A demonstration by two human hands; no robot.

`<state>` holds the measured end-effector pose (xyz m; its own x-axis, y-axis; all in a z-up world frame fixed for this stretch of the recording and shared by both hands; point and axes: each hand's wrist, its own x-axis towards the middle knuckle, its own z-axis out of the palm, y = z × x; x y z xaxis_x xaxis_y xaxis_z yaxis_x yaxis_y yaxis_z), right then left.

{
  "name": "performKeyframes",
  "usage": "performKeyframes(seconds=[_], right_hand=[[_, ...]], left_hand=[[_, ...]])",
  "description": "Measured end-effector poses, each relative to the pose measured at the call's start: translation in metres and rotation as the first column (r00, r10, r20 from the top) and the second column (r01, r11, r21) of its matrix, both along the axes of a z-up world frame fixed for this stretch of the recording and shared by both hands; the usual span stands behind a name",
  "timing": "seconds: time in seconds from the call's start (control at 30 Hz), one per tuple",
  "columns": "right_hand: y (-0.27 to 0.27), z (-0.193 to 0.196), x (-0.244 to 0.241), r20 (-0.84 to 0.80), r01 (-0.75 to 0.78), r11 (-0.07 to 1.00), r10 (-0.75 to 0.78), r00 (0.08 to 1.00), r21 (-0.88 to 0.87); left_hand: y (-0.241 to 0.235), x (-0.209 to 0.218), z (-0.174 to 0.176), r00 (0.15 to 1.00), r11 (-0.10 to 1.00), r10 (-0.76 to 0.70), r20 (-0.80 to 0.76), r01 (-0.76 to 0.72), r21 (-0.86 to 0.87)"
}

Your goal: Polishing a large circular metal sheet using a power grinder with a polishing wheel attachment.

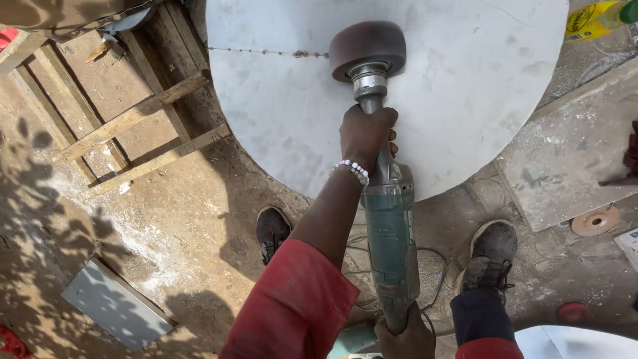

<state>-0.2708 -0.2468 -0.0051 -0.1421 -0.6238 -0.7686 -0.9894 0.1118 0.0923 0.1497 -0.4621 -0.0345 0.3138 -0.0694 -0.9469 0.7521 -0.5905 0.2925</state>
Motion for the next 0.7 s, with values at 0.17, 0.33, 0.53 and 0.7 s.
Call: performKeyframes(seconds=[0.17,0.33,0.53,0.7], right_hand=[[-0.001,0.013,0.045,-0.178,0.114,0.963,-0.071,0.981,0.243],[-0.003,0.034,0.087,-0.098,0.087,0.886,-0.048,0.994,0.455],[-0.020,0.051,0.142,0.183,-0.146,0.818,0.051,0.982,0.557],[-0.031,0.048,0.125,0.154,-0.181,0.796,0.111,0.982,0.578]], left_hand=[[0.009,0.010,0.000,0.999,1.000,0.024,0.026,-0.024,-0.013],[0.065,0.048,-0.001,0.983,0.986,0.163,0.079,-0.161,-0.034],[0.136,0.118,0.001,0.919,0.939,0.334,0.208,-0.344,0.012],[0.124,0.110,-0.005,0.878,0.904,0.425,0.222,-0.426,-0.043]])
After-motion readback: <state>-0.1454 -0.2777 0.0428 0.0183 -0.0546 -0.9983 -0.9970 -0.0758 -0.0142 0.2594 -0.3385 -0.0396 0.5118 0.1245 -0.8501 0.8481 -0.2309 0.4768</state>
